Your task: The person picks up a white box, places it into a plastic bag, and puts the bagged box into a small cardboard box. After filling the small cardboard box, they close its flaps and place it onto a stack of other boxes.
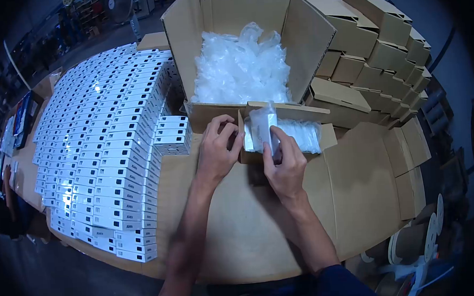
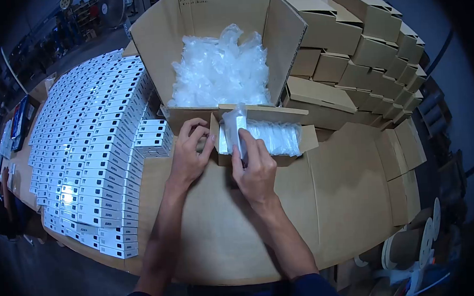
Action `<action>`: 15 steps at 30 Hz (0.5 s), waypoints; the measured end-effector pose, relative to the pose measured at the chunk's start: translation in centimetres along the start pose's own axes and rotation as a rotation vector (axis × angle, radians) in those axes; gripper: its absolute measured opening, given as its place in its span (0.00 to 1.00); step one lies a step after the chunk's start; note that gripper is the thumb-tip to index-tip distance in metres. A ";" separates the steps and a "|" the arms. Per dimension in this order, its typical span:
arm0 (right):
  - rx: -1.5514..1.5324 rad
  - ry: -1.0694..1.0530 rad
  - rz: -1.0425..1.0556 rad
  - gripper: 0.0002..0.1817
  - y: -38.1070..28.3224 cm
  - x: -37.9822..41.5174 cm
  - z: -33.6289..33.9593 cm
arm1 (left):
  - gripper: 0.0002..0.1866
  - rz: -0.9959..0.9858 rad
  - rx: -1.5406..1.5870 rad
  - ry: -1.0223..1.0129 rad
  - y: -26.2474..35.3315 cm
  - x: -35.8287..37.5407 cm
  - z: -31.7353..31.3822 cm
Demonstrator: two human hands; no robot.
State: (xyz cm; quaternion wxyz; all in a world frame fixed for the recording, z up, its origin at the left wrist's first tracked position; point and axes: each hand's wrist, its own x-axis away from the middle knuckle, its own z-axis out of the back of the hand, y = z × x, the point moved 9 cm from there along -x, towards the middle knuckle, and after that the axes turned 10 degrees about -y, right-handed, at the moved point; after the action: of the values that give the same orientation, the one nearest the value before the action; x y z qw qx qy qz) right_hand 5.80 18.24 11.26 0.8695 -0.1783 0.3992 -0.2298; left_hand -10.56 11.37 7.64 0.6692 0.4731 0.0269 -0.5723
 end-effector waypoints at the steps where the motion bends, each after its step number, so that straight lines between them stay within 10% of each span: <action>1: 0.017 -0.001 0.028 0.19 -0.3 0.0 -0.2 | 0.07 -0.006 0.008 -0.011 0.2 -0.1 -0.1; 15: 0.236 -0.388 -0.164 0.17 2.3 -2.3 -6.4 | 0.08 0.007 0.194 -0.141 0.0 -0.2 -2.0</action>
State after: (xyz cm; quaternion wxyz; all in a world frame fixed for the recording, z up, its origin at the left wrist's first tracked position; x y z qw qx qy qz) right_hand 0.13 20.54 7.62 0.9232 -0.1481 0.1794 -0.3060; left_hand -9.59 12.83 6.69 0.6228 0.4943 -0.0773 -0.6015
